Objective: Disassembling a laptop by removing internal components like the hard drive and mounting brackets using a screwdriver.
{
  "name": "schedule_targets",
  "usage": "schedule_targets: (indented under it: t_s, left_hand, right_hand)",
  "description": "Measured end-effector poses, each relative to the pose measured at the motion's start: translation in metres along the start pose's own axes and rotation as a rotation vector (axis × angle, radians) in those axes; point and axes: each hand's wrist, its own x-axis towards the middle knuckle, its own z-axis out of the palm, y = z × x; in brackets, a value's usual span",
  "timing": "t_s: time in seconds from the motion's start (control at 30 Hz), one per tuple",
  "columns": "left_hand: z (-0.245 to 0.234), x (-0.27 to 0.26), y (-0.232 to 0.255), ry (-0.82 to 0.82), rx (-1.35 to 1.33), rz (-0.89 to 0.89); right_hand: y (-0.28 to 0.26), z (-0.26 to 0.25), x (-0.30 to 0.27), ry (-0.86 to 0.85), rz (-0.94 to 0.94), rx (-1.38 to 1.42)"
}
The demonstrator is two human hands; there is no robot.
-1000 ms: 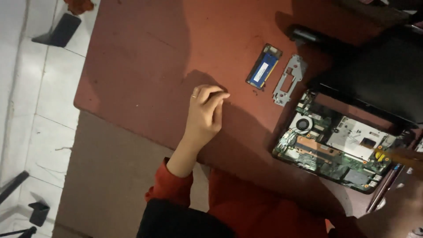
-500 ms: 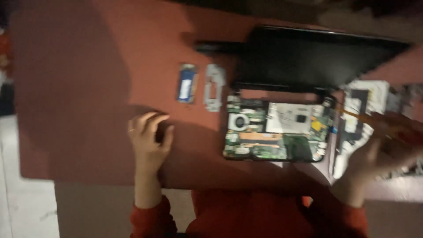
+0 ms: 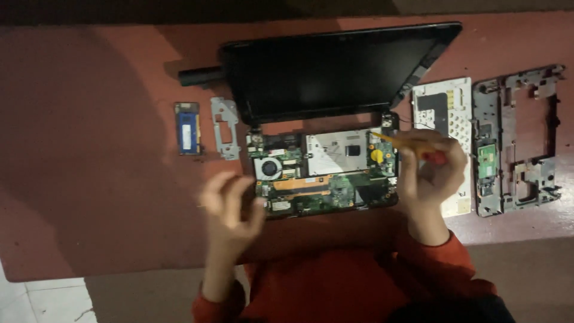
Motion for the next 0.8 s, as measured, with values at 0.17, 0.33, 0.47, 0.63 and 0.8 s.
schedule_targets:
  t_s: [0.17, 0.33, 0.47, 0.63, 0.8]
  left_hand:
    - [0.057, 0.003, 0.041, -0.052, -0.142, 0.17]
    - [0.07, 0.004, 0.04, -0.067, 0.007, 0.241]
    - [0.071, 0.004, 0.041, -0.079, 0.049, 0.234]
    - [0.072, 0.004, 0.04, -0.074, 0.091, 0.23]
    - [0.07, 0.004, 0.041, -0.114, 0.089, 0.216]
  right_hand:
    - [-0.005, 0.001, 0.014, -0.057, -0.011, -0.066]
    - [0.0, -0.001, 0.012, -0.048, -0.002, -0.051]
    - [-0.012, -0.001, 0.021, -0.042, 0.028, -0.02]
    - [-0.006, -0.003, 0.015, -0.048, -0.001, -0.028]
    - [-0.012, -0.002, 0.016, -0.071, -0.029, -0.094]
